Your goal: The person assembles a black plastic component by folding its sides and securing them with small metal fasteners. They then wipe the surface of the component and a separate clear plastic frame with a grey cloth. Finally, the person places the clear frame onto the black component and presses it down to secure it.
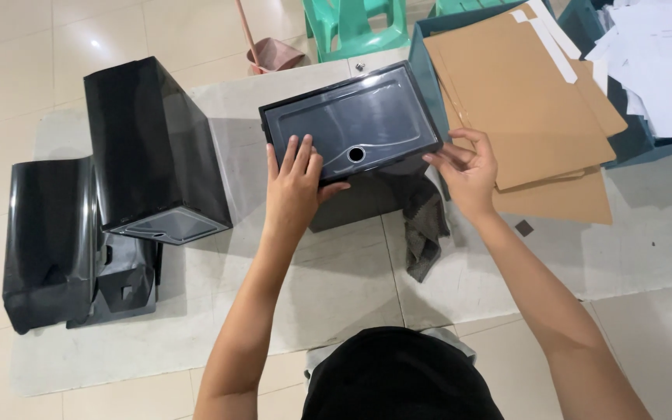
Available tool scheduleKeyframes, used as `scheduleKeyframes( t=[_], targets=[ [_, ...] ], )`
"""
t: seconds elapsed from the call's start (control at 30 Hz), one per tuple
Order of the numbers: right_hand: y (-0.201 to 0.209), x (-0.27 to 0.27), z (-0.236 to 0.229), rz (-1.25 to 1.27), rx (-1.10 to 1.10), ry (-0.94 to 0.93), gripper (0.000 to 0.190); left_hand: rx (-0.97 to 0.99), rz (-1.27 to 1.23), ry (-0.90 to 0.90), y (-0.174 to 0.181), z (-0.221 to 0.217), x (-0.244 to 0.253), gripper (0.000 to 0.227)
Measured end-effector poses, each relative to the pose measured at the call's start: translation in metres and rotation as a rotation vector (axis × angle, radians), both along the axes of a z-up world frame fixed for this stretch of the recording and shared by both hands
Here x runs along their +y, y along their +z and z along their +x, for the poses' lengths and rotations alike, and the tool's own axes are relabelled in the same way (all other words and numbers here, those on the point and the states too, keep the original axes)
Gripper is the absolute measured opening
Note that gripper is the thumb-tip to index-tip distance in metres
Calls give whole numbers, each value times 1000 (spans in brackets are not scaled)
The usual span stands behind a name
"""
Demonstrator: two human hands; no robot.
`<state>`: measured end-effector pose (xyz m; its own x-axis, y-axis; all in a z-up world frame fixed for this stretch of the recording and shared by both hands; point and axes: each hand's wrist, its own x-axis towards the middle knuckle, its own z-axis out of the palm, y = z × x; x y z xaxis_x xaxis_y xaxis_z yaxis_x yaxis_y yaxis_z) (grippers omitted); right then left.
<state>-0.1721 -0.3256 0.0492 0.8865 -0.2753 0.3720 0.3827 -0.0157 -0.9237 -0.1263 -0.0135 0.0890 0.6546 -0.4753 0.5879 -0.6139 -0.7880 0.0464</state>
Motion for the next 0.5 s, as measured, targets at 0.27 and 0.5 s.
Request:
scheduleKeyframes(
  t=[0.27,0.5],
  targets=[
    [3,-3,0,-36,15,-2,38,-53,131,-6,13,-6,2,64],
    [8,-5,0,-69,55,-15,35,-57,150,-44,8,-5,5,61]
  ],
)
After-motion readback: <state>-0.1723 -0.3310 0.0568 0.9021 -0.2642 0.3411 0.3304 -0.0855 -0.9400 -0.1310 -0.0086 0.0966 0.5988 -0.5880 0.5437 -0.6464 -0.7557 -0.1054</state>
